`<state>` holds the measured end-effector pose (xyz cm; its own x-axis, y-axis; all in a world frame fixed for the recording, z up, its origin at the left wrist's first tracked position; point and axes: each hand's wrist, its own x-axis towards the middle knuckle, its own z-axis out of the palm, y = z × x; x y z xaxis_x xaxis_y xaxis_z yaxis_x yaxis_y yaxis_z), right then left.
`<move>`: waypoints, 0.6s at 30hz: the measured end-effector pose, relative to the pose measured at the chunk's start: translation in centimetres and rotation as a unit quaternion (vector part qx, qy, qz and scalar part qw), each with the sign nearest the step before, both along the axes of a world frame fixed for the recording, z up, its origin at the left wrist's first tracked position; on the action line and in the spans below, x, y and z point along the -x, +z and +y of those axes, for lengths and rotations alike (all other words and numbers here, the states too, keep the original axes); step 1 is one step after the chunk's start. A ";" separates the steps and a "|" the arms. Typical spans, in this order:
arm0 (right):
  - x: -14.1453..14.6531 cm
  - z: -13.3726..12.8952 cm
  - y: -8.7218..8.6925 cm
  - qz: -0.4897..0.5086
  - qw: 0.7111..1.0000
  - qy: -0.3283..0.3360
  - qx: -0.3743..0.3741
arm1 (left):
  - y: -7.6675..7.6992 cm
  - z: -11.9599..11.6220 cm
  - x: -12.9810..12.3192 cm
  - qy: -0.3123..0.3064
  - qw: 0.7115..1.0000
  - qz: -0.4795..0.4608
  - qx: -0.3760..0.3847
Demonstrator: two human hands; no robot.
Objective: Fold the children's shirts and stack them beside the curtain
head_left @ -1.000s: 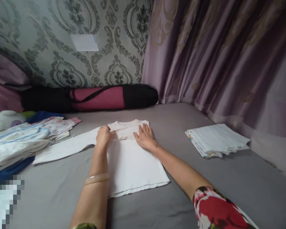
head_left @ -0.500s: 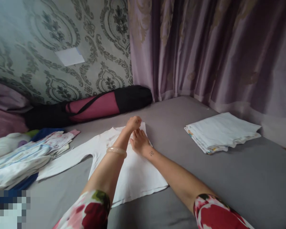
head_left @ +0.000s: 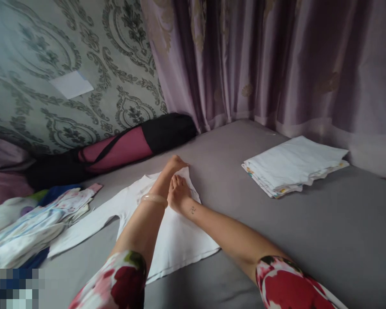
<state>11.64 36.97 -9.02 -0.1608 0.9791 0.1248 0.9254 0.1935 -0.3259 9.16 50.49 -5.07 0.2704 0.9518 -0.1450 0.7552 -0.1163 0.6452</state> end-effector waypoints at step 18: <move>0.2 -0.8 1.4 -0.023 1.000 0.010 0.006 | 1.4 -3.1 7.9 0.028 0.911 -0.338 0.236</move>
<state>11.48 36.21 -7.63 -0.1850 0.9772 0.1042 0.9358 0.2075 -0.2848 1.23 47.35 -3.67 0.4025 0.8420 -0.3591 0.1621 0.3205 0.9333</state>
